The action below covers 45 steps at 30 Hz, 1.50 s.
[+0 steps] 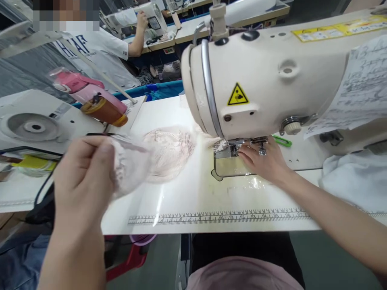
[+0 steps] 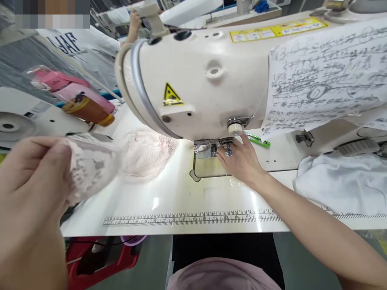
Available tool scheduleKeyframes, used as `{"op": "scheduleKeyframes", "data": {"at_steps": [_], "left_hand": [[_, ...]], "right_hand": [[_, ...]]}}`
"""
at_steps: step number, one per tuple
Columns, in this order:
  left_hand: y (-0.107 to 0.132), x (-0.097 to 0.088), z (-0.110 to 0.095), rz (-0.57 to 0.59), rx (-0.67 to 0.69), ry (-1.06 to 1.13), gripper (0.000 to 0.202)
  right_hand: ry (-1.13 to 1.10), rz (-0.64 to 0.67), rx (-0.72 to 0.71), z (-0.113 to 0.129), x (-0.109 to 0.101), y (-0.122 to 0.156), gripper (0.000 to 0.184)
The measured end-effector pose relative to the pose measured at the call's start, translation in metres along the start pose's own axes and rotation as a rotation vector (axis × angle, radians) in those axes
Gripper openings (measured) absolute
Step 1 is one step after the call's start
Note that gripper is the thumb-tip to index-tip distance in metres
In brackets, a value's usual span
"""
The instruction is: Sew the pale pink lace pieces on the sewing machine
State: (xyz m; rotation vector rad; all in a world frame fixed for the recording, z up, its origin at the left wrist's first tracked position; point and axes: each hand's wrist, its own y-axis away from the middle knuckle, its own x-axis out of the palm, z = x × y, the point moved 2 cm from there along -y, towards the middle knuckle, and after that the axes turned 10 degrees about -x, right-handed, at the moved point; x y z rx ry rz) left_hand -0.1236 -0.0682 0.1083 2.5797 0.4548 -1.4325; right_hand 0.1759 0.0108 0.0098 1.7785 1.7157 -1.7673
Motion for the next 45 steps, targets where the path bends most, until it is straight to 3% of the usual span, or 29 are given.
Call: {"op": "scheduleKeyframes", "data": {"at_steps": [5, 8, 11, 13, 15, 17, 22, 28, 33, 38, 45], "left_hand": [[0.001, 0.065, -0.048, 0.23, 0.135, 0.016, 0.027], [-0.006, 0.094, -0.064, 0.338, 0.228, -0.094, 0.03], [-0.005, 0.106, -0.066, 0.121, 0.401, -0.283, 0.03], [0.005, 0.113, -0.067, -0.046, 0.656, -0.359, 0.028], [0.019, 0.124, -0.067, -0.065, 0.917, -0.371, 0.027], [0.029, 0.134, -0.065, -0.056, 1.025, -0.379, 0.031], [0.025, 0.151, -0.06, -0.074, 0.98, -0.39, 0.039], [0.007, 0.153, -0.053, -0.077, 0.952, -0.367, 0.039], [0.0, 0.154, -0.05, -0.01, 0.886, -0.296, 0.039], [-0.004, 0.155, -0.048, -0.016, 0.865, -0.27, 0.039], [-0.003, 0.154, -0.048, 0.003, 0.866, -0.257, 0.039]], "right_hand": [[-0.099, 0.01, 0.054, -0.005, 0.005, 0.002, 0.024], [-0.124, -0.016, 0.081, -0.008, 0.008, 0.003, 0.027], [-0.14, -0.04, 0.091, -0.009, 0.007, 0.003, 0.031], [-0.164, 0.002, 0.105, -0.009, 0.005, 0.002, 0.033], [-0.181, 0.07, 0.123, -0.007, 0.002, 0.0, 0.034], [-0.185, 0.125, 0.105, -0.002, -0.001, -0.001, 0.033], [-0.202, 0.192, 0.02, 0.008, -0.004, -0.002, 0.029], [-0.25, 0.296, 0.11, 0.009, 0.001, -0.001, 0.029], [-0.275, 0.286, 0.207, 0.01, 0.006, -0.001, 0.027], [-0.167, 0.299, 0.109, 0.013, 0.0, 0.002, 0.036], [-0.221, 0.31, 0.109, 0.012, -0.001, -0.001, 0.037]]}}
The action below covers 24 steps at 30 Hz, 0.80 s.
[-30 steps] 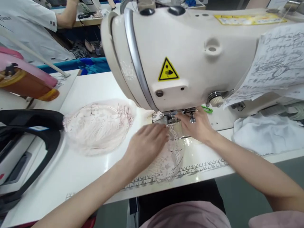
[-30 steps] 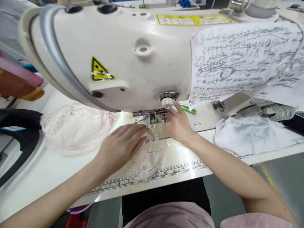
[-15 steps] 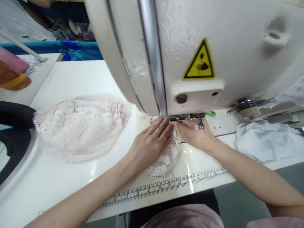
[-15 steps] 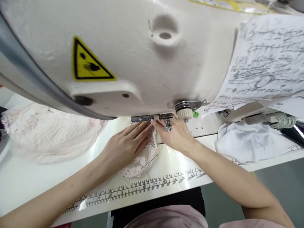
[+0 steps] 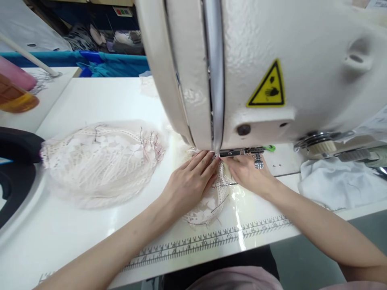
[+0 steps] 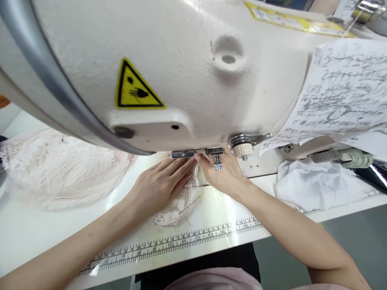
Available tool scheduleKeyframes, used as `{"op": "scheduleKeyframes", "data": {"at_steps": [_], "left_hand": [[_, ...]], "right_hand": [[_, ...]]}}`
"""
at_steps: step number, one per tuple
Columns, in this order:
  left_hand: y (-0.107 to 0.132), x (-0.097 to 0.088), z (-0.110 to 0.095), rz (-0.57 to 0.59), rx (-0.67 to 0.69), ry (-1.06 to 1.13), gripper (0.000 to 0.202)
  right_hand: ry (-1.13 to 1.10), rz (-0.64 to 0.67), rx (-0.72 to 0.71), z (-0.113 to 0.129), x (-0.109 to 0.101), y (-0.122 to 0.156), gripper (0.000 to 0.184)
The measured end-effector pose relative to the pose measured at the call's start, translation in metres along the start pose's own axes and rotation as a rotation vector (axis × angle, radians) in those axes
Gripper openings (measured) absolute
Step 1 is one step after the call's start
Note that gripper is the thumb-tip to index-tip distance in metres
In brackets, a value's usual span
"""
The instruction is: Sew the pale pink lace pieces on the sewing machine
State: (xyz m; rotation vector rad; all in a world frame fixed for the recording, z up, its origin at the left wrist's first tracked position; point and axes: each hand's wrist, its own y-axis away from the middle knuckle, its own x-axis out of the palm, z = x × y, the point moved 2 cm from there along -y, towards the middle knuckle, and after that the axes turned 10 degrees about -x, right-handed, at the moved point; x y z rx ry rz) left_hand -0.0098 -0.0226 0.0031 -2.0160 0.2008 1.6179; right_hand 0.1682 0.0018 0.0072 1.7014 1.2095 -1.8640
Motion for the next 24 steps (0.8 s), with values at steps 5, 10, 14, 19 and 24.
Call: {"op": "scheduleKeyframes", "data": {"at_steps": [5, 10, 14, 19, 24], "left_hand": [[0.0, 0.0, -0.002, -0.035, 0.032, -0.045, 0.04], [-0.001, -0.001, -0.002, -0.035, 0.015, -0.008, 0.039], [-0.001, 0.0, -0.001, -0.011, -0.016, 0.025, 0.04], [-0.002, 0.001, -0.002, -0.047, 0.025, -0.085, 0.037], [0.0, -0.024, -0.015, -0.199, 0.175, -0.253, 0.02]], "right_hand": [[0.023, 0.007, 0.012, 0.001, 0.003, 0.002, 0.038], [0.011, 0.028, 0.038, -0.001, 0.009, 0.004, 0.039], [0.003, -0.006, 0.011, -0.003, 0.009, 0.004, 0.039], [0.019, -0.079, 0.022, -0.003, 0.001, -0.001, 0.034], [0.007, -0.11, -0.126, -0.004, -0.005, -0.002, 0.033]]}}
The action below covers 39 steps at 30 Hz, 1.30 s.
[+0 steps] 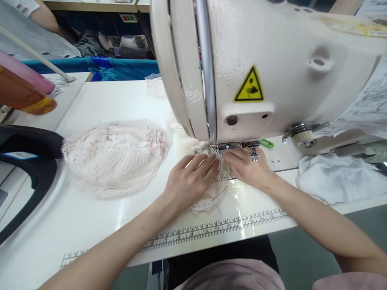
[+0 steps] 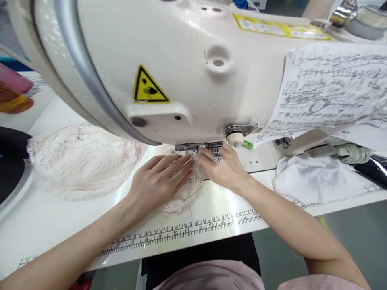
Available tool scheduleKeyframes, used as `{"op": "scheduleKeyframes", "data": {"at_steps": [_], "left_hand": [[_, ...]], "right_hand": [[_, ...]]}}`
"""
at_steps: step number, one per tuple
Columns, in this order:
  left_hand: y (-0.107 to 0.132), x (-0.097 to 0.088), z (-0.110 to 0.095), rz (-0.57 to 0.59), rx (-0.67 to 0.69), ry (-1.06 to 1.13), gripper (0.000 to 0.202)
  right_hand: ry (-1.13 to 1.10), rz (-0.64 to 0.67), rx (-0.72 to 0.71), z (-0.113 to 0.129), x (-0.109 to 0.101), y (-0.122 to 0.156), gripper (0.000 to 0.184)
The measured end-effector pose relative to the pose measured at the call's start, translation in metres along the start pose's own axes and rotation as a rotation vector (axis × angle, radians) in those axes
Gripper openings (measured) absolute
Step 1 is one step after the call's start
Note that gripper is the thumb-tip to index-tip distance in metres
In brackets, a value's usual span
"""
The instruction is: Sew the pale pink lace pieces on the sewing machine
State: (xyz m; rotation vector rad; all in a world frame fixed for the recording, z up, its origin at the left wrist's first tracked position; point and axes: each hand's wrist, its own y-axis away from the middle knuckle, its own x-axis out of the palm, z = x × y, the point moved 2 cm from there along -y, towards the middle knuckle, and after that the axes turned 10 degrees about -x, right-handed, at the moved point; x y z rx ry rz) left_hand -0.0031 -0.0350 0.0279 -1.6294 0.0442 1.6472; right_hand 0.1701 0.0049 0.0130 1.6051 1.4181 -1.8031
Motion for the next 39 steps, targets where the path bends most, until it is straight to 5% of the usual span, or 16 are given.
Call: {"op": "scheduleKeyframes", "data": {"at_steps": [4, 6, 9, 16, 24, 32, 36, 39], "left_hand": [[0.011, -0.032, -0.01, 0.001, 0.252, 0.057, 0.015], [0.025, -0.041, -0.015, 0.051, 0.405, 0.061, 0.012], [0.048, -0.046, -0.02, 0.148, 0.457, -0.027, 0.016], [0.06, -0.038, -0.022, 0.057, 0.224, -0.027, 0.022], [0.056, -0.037, -0.009, 0.061, 0.122, 0.031, 0.019], [0.05, -0.039, -0.006, 0.032, 0.205, -0.021, 0.016], [0.039, -0.046, 0.003, 0.134, -0.136, 0.174, 0.012], [0.026, -0.054, 0.011, 0.208, -0.347, 0.274, 0.016]], "right_hand": [[-0.176, -0.025, -0.229, 0.001, 0.002, 0.002, 0.036], [-0.22, -0.035, -0.261, 0.001, 0.004, 0.003, 0.037], [-0.254, -0.015, -0.246, 0.002, 0.007, 0.004, 0.036], [-0.317, -0.095, -0.209, 0.001, 0.004, 0.004, 0.027], [-0.341, -0.142, -0.193, 0.001, 0.005, 0.005, 0.021], [-0.355, -0.123, -0.188, 0.001, 0.006, 0.006, 0.021], [-0.417, -0.141, -0.203, 0.0, 0.002, 0.005, 0.01], [-0.409, -0.12, -0.221, 0.0, 0.002, 0.004, 0.019]]}}
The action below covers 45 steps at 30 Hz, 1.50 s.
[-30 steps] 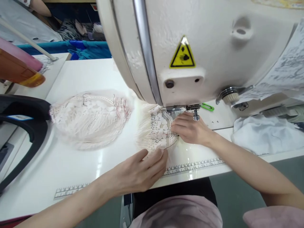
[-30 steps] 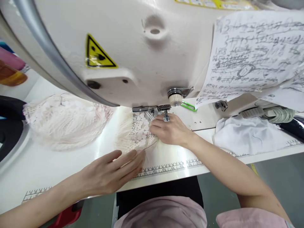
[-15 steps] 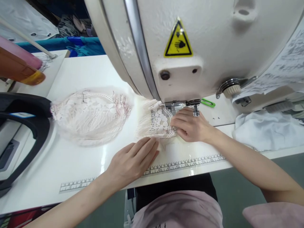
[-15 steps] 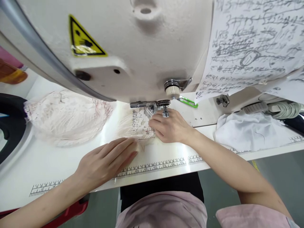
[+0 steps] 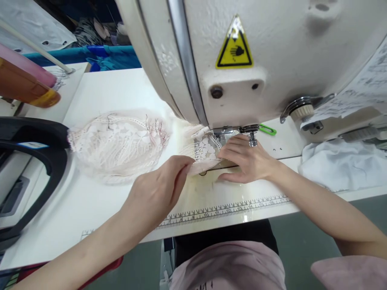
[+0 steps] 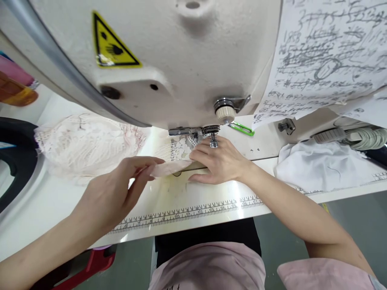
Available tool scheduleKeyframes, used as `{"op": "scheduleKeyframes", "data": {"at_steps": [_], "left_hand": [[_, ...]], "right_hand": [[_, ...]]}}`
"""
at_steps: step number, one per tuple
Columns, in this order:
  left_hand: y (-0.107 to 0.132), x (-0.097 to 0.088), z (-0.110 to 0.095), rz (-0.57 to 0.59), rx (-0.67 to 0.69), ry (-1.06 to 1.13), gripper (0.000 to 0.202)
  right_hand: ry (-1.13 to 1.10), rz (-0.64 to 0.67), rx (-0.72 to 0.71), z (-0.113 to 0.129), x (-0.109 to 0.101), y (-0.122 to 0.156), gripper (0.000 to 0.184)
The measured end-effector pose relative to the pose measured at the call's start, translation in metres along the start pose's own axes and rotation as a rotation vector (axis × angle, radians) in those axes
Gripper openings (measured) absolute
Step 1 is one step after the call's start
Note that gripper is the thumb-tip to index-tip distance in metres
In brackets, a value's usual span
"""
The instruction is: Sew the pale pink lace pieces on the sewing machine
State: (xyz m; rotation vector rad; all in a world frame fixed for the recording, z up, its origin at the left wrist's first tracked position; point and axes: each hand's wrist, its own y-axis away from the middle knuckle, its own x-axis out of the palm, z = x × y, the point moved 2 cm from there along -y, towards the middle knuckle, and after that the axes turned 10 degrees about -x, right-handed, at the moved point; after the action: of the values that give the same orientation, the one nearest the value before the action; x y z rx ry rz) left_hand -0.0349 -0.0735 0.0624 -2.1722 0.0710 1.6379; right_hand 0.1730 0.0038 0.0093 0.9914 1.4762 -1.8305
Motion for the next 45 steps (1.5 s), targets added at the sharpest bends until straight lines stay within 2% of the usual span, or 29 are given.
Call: {"op": "scheduleKeyframes", "data": {"at_steps": [3, 5, 7, 10, 12, 14, 16, 18, 24, 26, 31, 36, 45], "left_hand": [[-0.015, -0.002, -0.001, 0.089, 0.058, 0.061, 0.022], [-0.024, 0.006, -0.001, 0.194, 0.13, 0.11, 0.026], [-0.031, 0.018, -0.001, 0.251, 0.184, 0.107, 0.025], [-0.035, 0.037, -0.001, 0.165, 0.262, 0.008, 0.011], [-0.033, 0.045, -0.001, 0.06, 0.304, -0.028, 0.013], [-0.029, 0.049, 0.0, -0.024, 0.338, -0.027, 0.013], [-0.026, 0.051, 0.0, -0.08, 0.368, -0.019, 0.013], [-0.024, 0.051, 0.0, -0.116, 0.385, -0.033, 0.013], [-0.022, 0.048, -0.003, -0.252, 0.446, -0.164, 0.01], [-0.02, 0.049, -0.003, -0.242, 0.464, -0.123, 0.011], [-0.016, 0.054, -0.001, -0.121, 0.443, -0.024, 0.024], [-0.017, 0.055, -0.003, -0.137, 0.449, -0.047, 0.024], [-0.019, 0.056, -0.003, -0.117, 0.428, -0.032, 0.022]], "right_hand": [[0.051, 0.03, -0.011, -0.001, 0.001, 0.0, 0.014], [0.06, 0.02, -0.034, -0.001, 0.002, 0.001, 0.016], [0.043, -0.008, -0.071, -0.002, 0.001, 0.002, 0.016], [0.001, -0.043, -0.107, -0.003, 0.0, 0.003, 0.012], [-0.034, -0.028, -0.097, -0.004, 0.001, 0.004, 0.009], [-0.053, 0.013, -0.069, -0.006, 0.004, 0.004, 0.017], [-0.05, 0.05, -0.062, -0.007, 0.007, 0.006, 0.021], [-0.034, 0.057, -0.081, -0.008, 0.008, 0.007, 0.015], [-0.119, -0.038, -0.127, -0.008, 0.002, 0.006, 0.01], [-0.112, -0.044, -0.115, -0.007, 0.0, 0.007, 0.012], [-0.028, 0.025, -0.059, -0.006, 0.002, 0.011, 0.017], [-0.022, 0.075, -0.033, -0.005, 0.004, 0.013, 0.02], [-0.008, 0.055, -0.016, -0.006, 0.004, 0.012, 0.02]]}}
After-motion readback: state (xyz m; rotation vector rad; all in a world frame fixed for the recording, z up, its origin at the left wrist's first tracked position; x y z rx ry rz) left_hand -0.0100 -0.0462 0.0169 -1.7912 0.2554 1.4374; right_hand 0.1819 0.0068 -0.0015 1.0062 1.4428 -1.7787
